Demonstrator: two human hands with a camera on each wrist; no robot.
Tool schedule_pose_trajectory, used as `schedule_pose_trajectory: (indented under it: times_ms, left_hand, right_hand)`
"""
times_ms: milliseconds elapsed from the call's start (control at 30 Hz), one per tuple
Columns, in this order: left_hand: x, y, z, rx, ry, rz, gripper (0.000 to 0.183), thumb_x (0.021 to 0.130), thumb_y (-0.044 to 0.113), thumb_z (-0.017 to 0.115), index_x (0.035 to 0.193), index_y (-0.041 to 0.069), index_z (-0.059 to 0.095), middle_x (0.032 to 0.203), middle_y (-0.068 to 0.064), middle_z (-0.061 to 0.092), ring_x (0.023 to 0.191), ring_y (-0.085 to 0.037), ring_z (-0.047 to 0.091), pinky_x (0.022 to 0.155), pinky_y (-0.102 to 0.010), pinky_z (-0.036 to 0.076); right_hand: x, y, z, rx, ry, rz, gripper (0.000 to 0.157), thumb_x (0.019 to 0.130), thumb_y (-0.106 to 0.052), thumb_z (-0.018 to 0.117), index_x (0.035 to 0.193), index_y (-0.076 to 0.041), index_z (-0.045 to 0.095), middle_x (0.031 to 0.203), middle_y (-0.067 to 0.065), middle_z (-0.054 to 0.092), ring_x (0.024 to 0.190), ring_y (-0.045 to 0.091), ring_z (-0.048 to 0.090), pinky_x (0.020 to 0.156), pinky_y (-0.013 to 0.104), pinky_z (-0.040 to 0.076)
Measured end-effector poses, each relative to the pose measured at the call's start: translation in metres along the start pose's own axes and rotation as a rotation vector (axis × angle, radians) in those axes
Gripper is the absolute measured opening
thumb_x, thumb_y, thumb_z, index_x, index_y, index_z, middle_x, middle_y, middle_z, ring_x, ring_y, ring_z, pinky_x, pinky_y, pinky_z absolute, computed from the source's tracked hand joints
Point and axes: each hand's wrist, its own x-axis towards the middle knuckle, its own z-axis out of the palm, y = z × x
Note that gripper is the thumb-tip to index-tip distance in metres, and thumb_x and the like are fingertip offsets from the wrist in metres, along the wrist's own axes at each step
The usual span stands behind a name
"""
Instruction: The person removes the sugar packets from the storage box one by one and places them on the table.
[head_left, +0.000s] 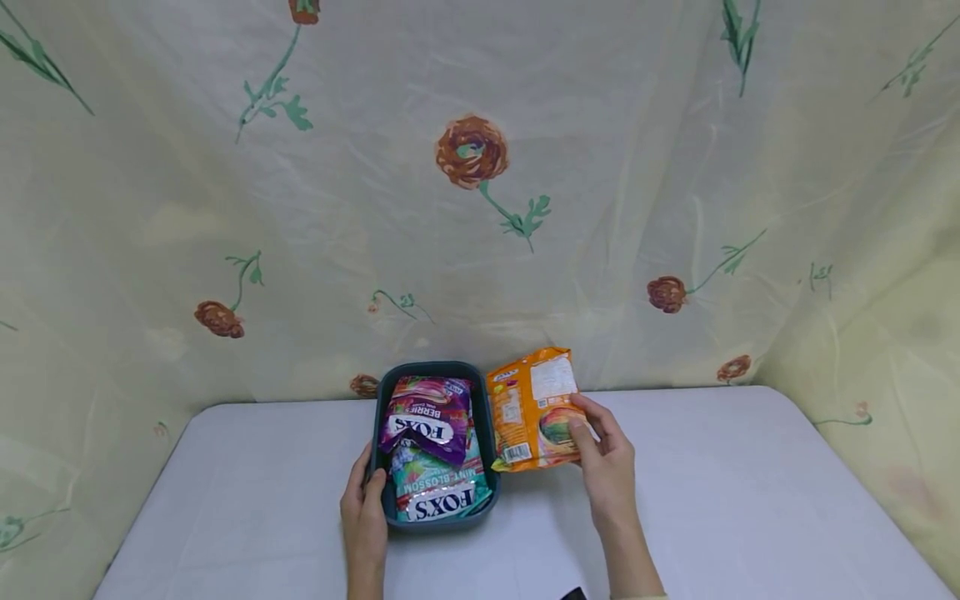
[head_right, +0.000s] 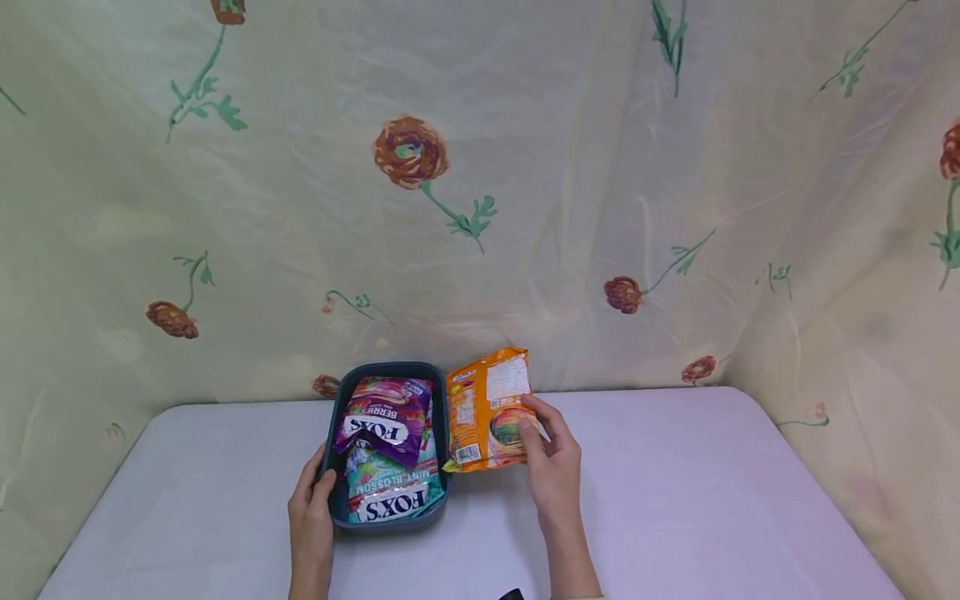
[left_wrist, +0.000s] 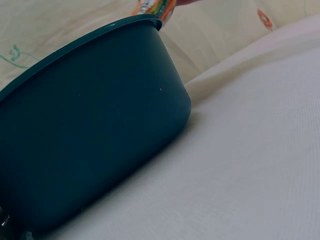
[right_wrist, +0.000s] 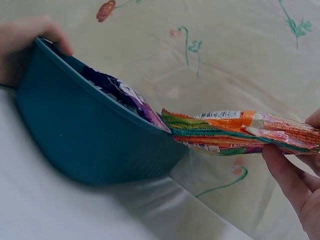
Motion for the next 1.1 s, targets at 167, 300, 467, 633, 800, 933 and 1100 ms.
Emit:
schedule_pose_trajectory:
  times_ms: [167,300,467,633,800,933,1100]
  left_hand:
    - [0.0,0.0,0.0,-0.007,-0.001,0.001,0.048,0.097,0.018,0.042,0.144,0.013,0.039,0.153,-0.011,0.033,0.144,-0.03,0.024,0.116,-0.049,0.02]
    - [0.0,0.0,0.001,0.003,0.0,-0.007,0.048,0.097,0.018,0.041,0.144,0.014,0.039,0.153,-0.011,0.033,0.144,-0.03,0.024,0.116,-0.05,0.019]
    - [0.001,0.0,0.001,0.01,0.009,-0.007,0.048,0.096,0.018,0.042,0.144,0.013,0.04,0.153,-0.012,0.033,0.144,-0.031,0.024,0.116,-0.05,0.019]
    - [0.001,0.001,0.001,0.021,0.014,-0.005,0.049,0.096,0.02,0.042,0.144,0.012,0.039,0.152,-0.013,0.034,0.143,-0.032,0.025,0.115,-0.052,0.02]
    - [0.001,-0.001,0.002,0.013,0.012,-0.01,0.049,0.097,0.021,0.043,0.144,0.014,0.039,0.152,-0.012,0.034,0.143,-0.032,0.025,0.115,-0.052,0.021]
    - [0.001,-0.002,0.002,0.019,0.02,-0.003,0.048,0.096,0.02,0.043,0.143,0.013,0.04,0.151,-0.013,0.036,0.142,-0.032,0.027,0.115,-0.051,0.022]
    - [0.002,-0.003,0.0,0.03,0.029,0.017,0.047,0.096,0.02,0.043,0.142,0.012,0.042,0.149,-0.013,0.039,0.141,-0.032,0.029,0.114,-0.051,0.023]
  right_hand:
    - [0.002,0.002,-0.003,0.009,0.013,0.013,0.035,0.094,-0.027,0.057,0.128,-0.018,0.056,0.132,-0.005,0.053,0.096,0.012,0.058,0.072,0.02,0.055]
    - [0.004,0.004,-0.006,0.001,0.014,0.03,0.035,0.094,-0.028,0.055,0.128,-0.019,0.055,0.132,-0.004,0.053,0.096,0.01,0.058,0.072,0.02,0.054]
    - [0.005,0.006,-0.008,-0.01,0.025,0.051,0.035,0.094,-0.03,0.055,0.128,-0.02,0.055,0.132,-0.004,0.053,0.097,0.009,0.058,0.072,0.019,0.054]
    - [0.005,0.008,-0.009,-0.047,0.017,0.092,0.035,0.095,-0.032,0.052,0.129,-0.022,0.054,0.136,-0.006,0.05,0.1,0.011,0.055,0.074,0.018,0.053]
    - [0.006,0.012,-0.008,-0.069,-0.011,0.116,0.034,0.097,-0.029,0.051,0.129,-0.022,0.054,0.137,-0.005,0.049,0.1,0.01,0.056,0.074,0.019,0.053]
    - [0.007,0.019,-0.007,-0.083,-0.027,0.118,0.033,0.097,-0.025,0.051,0.129,-0.019,0.054,0.138,-0.004,0.049,0.098,0.007,0.058,0.072,0.019,0.054]
    - [0.008,0.027,-0.004,-0.082,-0.058,0.101,0.033,0.096,-0.02,0.052,0.128,-0.015,0.054,0.138,0.003,0.049,0.09,0.004,0.061,0.068,0.021,0.055]
